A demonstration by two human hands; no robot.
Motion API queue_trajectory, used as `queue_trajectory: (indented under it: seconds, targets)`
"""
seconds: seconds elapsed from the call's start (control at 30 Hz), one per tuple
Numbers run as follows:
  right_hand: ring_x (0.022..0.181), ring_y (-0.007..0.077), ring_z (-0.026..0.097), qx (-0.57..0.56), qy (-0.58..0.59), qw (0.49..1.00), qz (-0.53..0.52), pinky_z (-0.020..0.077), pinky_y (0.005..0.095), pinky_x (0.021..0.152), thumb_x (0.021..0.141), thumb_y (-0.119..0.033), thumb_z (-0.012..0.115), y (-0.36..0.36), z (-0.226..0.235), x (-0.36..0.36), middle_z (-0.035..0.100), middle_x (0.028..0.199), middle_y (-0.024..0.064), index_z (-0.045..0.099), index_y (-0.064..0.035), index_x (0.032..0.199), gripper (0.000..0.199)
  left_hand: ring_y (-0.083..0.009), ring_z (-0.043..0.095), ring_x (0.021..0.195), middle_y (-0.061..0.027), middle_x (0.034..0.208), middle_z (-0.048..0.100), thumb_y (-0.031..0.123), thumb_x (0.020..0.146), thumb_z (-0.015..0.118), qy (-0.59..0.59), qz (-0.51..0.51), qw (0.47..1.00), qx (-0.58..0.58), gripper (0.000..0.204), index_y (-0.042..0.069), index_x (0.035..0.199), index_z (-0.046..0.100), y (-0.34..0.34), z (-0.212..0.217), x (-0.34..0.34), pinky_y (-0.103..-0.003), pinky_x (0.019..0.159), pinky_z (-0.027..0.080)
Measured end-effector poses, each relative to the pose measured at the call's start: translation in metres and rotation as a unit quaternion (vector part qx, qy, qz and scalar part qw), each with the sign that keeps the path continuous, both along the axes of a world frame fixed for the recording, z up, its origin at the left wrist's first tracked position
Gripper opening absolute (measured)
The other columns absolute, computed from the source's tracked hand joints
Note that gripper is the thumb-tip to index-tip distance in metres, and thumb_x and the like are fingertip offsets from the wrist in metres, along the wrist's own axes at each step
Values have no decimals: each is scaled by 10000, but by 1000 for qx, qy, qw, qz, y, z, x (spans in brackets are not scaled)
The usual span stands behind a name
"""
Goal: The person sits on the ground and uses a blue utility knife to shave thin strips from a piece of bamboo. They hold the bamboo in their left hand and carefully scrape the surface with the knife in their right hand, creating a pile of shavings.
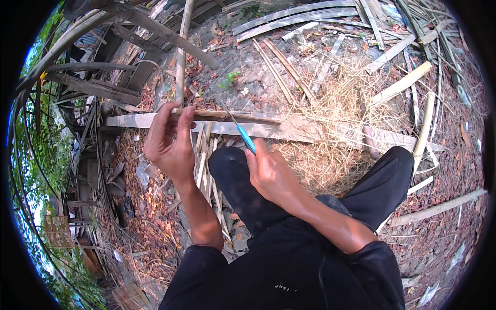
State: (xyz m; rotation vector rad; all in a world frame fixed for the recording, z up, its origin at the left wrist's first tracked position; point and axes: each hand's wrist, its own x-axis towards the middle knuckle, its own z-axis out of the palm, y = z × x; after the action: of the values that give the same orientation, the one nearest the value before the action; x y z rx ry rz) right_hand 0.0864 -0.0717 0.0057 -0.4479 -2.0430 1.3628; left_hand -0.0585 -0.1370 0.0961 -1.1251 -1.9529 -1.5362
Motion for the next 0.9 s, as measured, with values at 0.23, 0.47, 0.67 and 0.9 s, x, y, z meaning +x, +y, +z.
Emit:
queue_trajectory:
  seconds: [0.23,0.47,0.67,0.9]
  targets:
    - [461,443,529,15,-59,998,3,395,501,446,943,-113,488,18,-32,-22,507,498,232,423,50,915,178,-84,607,609,-73,834,655,37,901,623,-6,23,1000,4,189,-56,1062,658,2,8,-11,-207,525,461]
    - [635,325,628,131,-367,919,-59,497,457,545,925,-148,494,40,-240,55,615,724,220,511,56,890,207,-93,612,611,-78,832,654,49,905,618,4,-43,999,-21,180,-69,1037,655,-1,2,9,-208,531,467]
    - [548,441,568,-103,-214,971,-20,467,511,555,956,-192,462,73,-61,21,557,587,243,482,77,916,273,-99,614,613,-74,823,648,29,900,616,17,8,1000,-23,161,-49,1035,661,15,-5,0,-213,533,471]
    - [658,459,588,-68,-210,975,-29,459,535,614,959,-222,465,66,-121,-25,577,678,292,475,63,941,286,-89,587,584,-74,797,633,27,894,625,41,13,999,-20,150,-58,1015,654,58,-5,1,-213,518,449]
